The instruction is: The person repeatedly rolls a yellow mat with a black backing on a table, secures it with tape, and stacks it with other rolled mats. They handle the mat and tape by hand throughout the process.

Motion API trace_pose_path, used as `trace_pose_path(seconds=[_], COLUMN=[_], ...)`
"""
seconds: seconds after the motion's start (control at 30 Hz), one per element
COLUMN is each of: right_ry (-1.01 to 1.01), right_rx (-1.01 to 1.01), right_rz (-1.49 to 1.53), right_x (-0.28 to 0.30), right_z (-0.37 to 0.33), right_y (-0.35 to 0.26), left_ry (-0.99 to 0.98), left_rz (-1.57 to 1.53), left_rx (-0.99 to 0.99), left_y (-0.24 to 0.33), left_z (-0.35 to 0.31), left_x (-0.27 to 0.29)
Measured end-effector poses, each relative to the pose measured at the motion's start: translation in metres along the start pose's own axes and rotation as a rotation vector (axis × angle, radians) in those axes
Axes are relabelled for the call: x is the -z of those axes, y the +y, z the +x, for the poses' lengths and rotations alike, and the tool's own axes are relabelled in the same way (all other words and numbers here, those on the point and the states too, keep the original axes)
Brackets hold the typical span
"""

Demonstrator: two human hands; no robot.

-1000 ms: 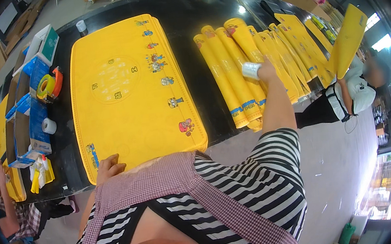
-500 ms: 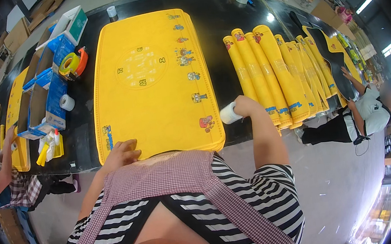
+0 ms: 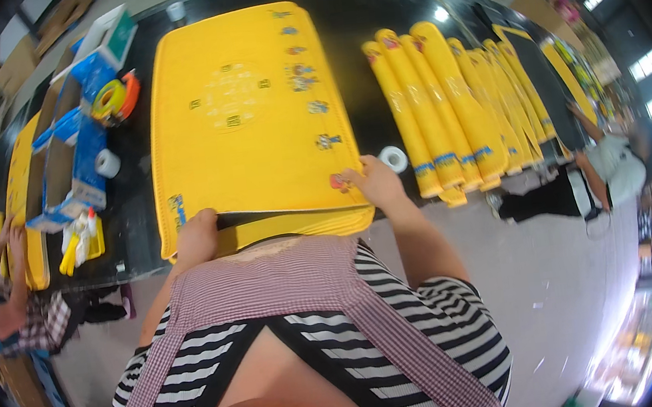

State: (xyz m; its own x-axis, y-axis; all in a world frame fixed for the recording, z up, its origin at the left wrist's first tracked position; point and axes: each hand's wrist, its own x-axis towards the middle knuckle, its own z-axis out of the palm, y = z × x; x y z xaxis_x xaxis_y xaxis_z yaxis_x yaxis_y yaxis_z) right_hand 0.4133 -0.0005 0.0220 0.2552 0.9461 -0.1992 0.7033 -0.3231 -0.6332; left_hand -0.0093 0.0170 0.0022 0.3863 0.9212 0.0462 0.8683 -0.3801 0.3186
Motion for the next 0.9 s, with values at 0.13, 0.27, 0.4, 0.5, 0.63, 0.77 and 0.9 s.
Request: trace_pose_path(seconds=[0.13, 0.27, 0.4, 0.5, 0.63, 0.77, 0.9], right_ry=[0.214, 0.180, 0.093, 0.192, 0.227, 0.205, 0.116], right_rx=[0.065, -0.038, -0.103, -0.069, 0.039, 0.061, -0.008], right_rz=[-0.072, -0.076, -0.070, -0.081, -0.168, -0.182, -0.105], right_x=[-0.019, -0.026, -0.011, -0.020, -0.021, -0.024, -0.022], right_z=[-0.015, -0.001, -0.009, -0.009, -0.008, -0.011, -0.007], right_y=[-0.001, 0.012, 0.004, 0.020, 0.022, 0.018, 0.014], left_ry=[0.119, 0.189, 0.024, 0.091, 0.350, 0.314, 0.131], left_rz=[0.017, 0.037, 0.137, 0.119, -0.012, -0.761, -1.549], left_rx=[-0.058, -0.295, -0.478, -0.426, 0.137, 0.658, 0.833], left_y=[-0.014, -0.033, -0.037, -0.063, -0.112, -0.111, -0.068], left_z=[-0.001, -0.007, -0.028, -0.045, -0.072, -0.075, -0.065], left_x=[-0.009, -0.014, 0.012, 0.019, 0.001, -0.002, 0.030])
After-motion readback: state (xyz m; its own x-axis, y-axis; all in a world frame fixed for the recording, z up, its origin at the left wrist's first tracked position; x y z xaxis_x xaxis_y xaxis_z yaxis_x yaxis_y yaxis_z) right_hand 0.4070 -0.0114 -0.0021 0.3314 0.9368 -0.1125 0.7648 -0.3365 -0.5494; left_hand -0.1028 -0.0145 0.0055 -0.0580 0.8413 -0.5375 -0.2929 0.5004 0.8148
